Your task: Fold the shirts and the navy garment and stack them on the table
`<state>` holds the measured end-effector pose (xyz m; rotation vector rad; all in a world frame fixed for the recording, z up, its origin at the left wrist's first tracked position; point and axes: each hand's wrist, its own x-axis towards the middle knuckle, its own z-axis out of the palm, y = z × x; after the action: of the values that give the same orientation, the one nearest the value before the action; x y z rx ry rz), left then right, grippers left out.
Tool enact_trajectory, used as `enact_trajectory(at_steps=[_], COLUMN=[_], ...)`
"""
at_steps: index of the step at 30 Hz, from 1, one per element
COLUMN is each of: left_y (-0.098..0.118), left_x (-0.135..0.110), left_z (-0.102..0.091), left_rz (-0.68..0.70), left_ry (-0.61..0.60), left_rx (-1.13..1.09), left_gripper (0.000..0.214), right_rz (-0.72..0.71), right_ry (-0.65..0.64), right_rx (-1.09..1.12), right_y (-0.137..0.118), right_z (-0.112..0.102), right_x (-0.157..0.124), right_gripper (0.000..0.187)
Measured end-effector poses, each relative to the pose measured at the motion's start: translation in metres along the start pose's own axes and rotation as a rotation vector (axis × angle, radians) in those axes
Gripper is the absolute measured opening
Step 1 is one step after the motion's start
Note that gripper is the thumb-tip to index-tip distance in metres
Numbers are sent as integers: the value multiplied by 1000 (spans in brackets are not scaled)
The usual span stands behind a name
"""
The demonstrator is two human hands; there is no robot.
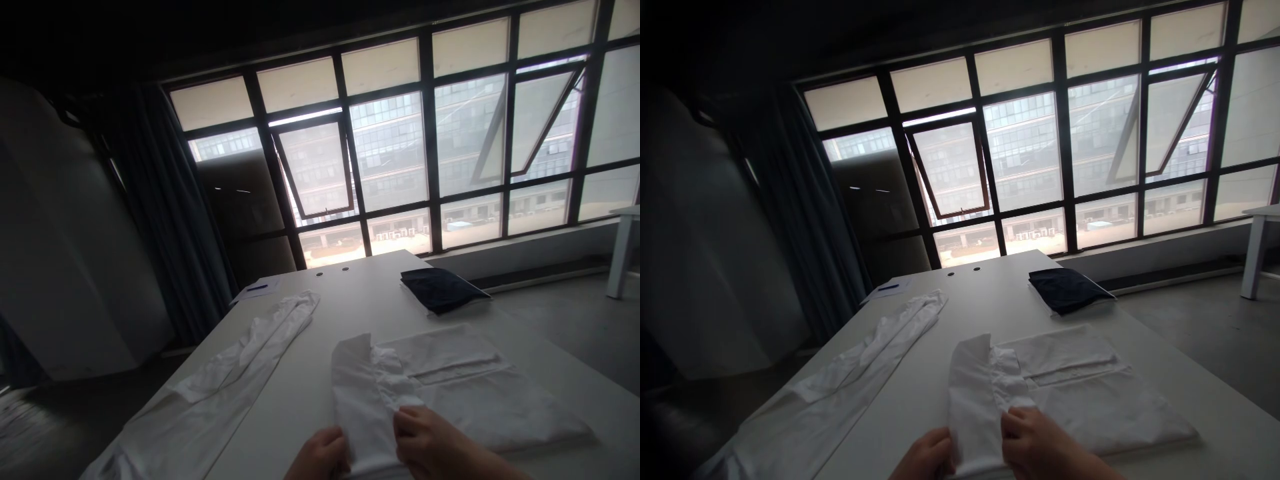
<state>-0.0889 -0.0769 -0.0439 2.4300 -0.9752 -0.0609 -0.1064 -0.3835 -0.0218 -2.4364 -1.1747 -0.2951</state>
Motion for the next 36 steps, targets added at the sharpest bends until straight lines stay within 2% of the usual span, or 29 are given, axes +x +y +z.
enact_trajectory(at_steps=[6,9,14,17,20,22,25,27,30,36], left_y=[2,5,8,9,13,18,31,38,42,38], left_x=[-2,-3,-4,-6,-7,-6,-2,2,5,-1], left_z=[-14,-17,-22,-28,-31,-27,-14,-6,-2,-15], left_rz=[2,-13,-43,-65,-110,-186,-350,-433,-481,-425], left_ry=[-41,-58,-98,-146,-191,-172,-76,-54,-28,-6], left_rx=[-118,-118,-177,-230,-168,-27,228,294,263,129], left_gripper=[11,4,5,8,10,11,21,29,32,27], right_rz=[68,88,126,134,120,105,66,36,-2,17], right_ry=[-60,-79,-82,-77,-61,-55,-47,-29,0,-18], right_rx=[148,182,243,268,240,207,130,75,29,61], right_y=[-1,-4,-11,-13,-11,-10,-7,-4,-1,0], right_z=[-16,-20,-27,-28,-23,-17,-5,3,10,10], right_x=[1,1,-1,-2,-2,-2,-1,-1,0,-3], right_gripper=[20,22,20,20,21,22,23,25,24,26])
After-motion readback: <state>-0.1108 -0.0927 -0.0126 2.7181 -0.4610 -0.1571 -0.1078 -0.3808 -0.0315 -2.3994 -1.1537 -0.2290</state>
